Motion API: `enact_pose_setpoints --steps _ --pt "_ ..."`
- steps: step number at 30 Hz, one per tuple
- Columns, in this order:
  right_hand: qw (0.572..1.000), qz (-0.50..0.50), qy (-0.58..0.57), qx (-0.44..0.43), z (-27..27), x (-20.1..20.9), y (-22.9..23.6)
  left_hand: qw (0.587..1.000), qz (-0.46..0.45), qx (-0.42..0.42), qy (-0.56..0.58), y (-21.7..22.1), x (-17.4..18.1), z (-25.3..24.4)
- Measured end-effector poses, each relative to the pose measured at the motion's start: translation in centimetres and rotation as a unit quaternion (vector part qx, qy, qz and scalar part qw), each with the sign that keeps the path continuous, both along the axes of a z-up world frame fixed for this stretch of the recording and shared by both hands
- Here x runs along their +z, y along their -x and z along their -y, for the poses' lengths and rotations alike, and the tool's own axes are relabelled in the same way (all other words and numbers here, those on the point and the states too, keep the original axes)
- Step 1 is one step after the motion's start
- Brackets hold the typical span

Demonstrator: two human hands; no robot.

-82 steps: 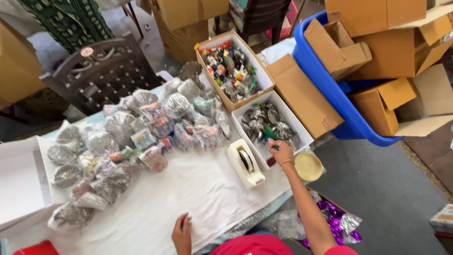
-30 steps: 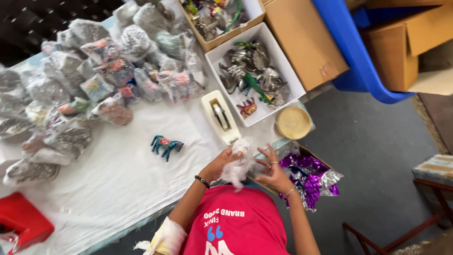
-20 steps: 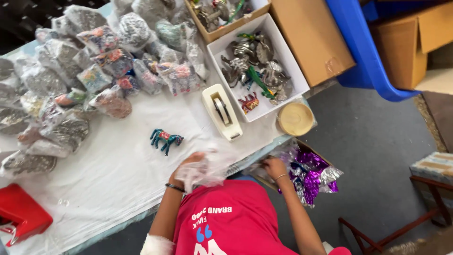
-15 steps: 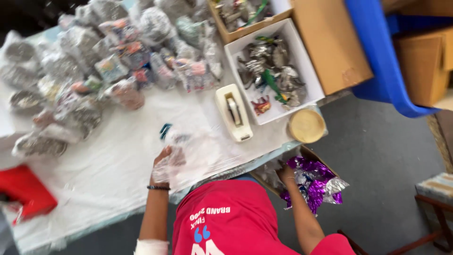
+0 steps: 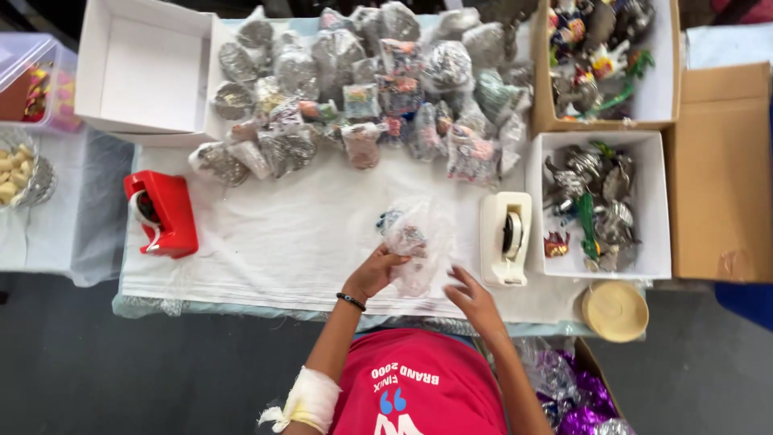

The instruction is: The person wraps small decorative figurines in bubble wrap on a table. They use a tape dispenser to seal the wrapped items and place them into a pile. The person also sorts through boxes of unwrapped figurines to select items for wrapping.

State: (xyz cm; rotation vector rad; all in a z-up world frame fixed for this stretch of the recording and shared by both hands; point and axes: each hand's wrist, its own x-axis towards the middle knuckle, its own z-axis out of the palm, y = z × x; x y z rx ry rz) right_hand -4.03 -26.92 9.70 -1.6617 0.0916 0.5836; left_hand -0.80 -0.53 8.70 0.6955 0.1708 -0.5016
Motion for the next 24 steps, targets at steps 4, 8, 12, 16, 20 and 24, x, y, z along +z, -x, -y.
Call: enact_pose_setpoints --steps 4,8,12,16,20,24 --pt "0.991 -0.101 -0.078 0.027 -5.1 -6.0 -4.0 0.998 -0.022 0.014 -0.054 0.1 -3.3 -3.5" --pt "0.973 -0.09 -0.161 -0.138 -7.4 -4.4 -6.3 0.947 0.008 0.054 -0.317 -1.0 -1.6 -8.5" --pt "0.976 -0.036 -0.155 -0.149 -12.1 -3.6 -7.1 0.87 0.06 0.145 -0.467 -2.2 0.2 -11.3" --pt "0.945 -0.002 -0.248 -0.215 -14.7 -6.0 -8.1 0.84 0.038 0.173 -0.513 -2.1 1.1 -12.6" --pt "0.952 0.004 -0.155 -0.264 -16.5 -5.2 -8.8 0.81 0.034 0.185 -0.556 -2.0 1.8 -14.9" --pt "0.95 -0.112 -0.152 -0.25 -18.3 -4.5 -10.1 0.68 0.15 0.202 -0.688 -2.2 2.1 -17.2"
